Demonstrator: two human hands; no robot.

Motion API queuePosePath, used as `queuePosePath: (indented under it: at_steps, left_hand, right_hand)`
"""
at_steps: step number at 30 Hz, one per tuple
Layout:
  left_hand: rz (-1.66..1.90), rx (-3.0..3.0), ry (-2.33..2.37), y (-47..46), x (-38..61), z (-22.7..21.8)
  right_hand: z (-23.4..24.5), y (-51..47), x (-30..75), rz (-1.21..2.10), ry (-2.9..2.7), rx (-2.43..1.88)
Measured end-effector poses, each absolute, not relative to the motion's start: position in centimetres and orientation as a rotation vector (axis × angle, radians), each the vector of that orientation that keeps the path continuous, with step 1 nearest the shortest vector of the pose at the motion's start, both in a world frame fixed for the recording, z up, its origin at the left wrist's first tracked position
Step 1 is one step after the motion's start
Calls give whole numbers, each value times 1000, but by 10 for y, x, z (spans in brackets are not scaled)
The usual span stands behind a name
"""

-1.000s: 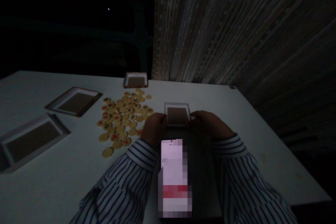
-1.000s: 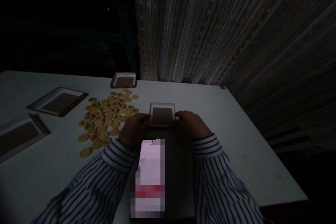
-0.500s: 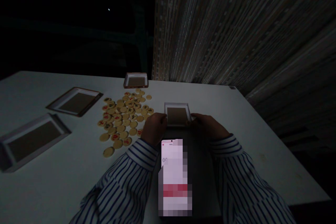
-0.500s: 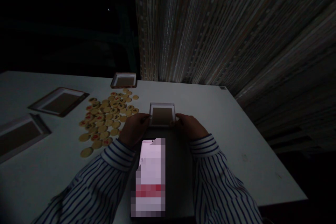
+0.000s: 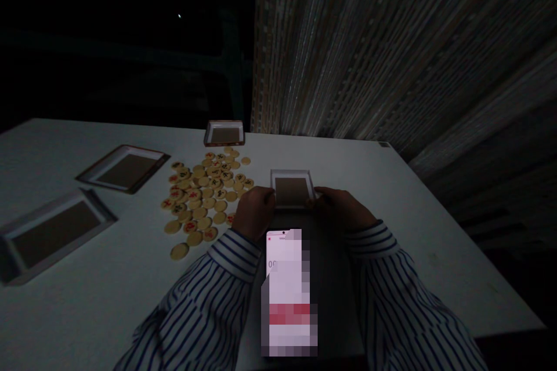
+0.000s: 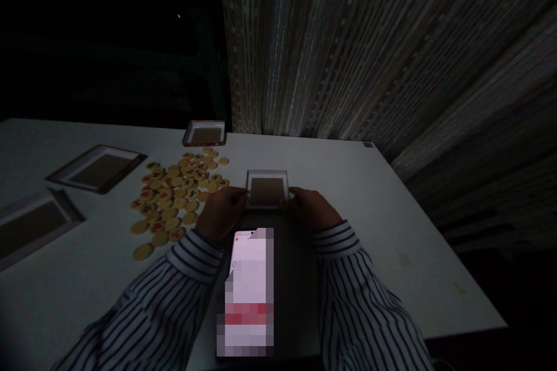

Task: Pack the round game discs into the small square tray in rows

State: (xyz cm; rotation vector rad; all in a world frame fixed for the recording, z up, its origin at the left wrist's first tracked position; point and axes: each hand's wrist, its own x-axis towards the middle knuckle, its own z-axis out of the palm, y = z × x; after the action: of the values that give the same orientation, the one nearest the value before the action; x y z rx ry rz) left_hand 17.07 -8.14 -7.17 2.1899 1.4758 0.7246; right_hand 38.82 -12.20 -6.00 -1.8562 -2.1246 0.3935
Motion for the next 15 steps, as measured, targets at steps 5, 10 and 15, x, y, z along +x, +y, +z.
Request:
queuePosePath:
  at_steps: [5,10,15]
  left_hand:
    - [737,2172,1473,-82,171,-72]
    - [748,2191,1466,-82,170,-73]
    - [744,2208,1474,-81,170,-74]
  right_hand:
    - [-60,-123,388,329,-2140,-1856]
    - [-58,-123,387,373,-2139,-1873]
    - [-58,-124,385,356,-2104,-1923]
